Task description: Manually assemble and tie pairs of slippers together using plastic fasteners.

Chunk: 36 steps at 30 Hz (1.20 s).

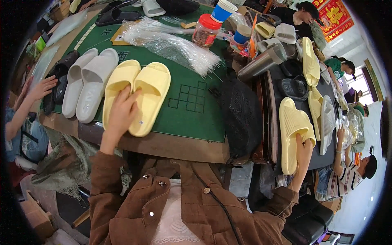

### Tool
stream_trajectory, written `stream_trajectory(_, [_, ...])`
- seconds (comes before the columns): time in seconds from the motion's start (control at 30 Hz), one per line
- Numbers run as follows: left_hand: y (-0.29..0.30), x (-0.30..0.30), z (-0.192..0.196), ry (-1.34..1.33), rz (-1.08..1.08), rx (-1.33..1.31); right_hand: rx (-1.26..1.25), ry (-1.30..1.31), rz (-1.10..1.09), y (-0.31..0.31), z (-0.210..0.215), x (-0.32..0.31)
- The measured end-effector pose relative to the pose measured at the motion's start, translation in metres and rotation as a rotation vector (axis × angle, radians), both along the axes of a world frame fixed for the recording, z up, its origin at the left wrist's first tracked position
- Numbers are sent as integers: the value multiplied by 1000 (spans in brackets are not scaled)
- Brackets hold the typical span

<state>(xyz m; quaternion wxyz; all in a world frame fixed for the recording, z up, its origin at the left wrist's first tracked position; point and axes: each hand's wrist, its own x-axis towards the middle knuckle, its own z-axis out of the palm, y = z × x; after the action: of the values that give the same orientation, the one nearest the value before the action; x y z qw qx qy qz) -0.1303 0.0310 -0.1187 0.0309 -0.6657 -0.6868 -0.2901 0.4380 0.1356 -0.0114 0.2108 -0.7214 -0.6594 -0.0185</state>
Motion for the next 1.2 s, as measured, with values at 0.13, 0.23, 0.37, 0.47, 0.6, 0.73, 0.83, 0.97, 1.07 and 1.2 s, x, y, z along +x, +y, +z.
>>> stream_trajectory(0.13, [-1,-43,-3,36,67,-8,31,98,13,-3,4,-18])
stream_trajectory(0.23, [2,-78,-10,64,143,6,52,204,15,-10,3,-29])
stream_trajectory(0.37, [6,-93,-1,120,286,-11,99,272,139,-25,12,-67])
stream_trajectory(0.47, [-2,-94,-7,210,367,-14,38,520,409,-38,28,-147])
stream_trajectory(0.6, [-14,-69,5,282,427,81,-166,534,733,-39,50,-234])
stream_trajectory(0.73, [-21,-44,16,224,402,185,-220,624,868,-18,19,-304])
stream_trajectory(0.83, [-16,-20,38,95,343,204,-219,569,687,4,-32,-324])
stream_trajectory(0.97, [-11,12,46,-246,188,173,-298,524,852,10,-91,-326])
stream_trajectory(1.07, [-6,38,42,-299,16,78,-328,621,915,7,-93,-319])
stream_trajectory(1.2, [8,58,29,-381,-116,48,-416,790,876,-1,-75,-299])
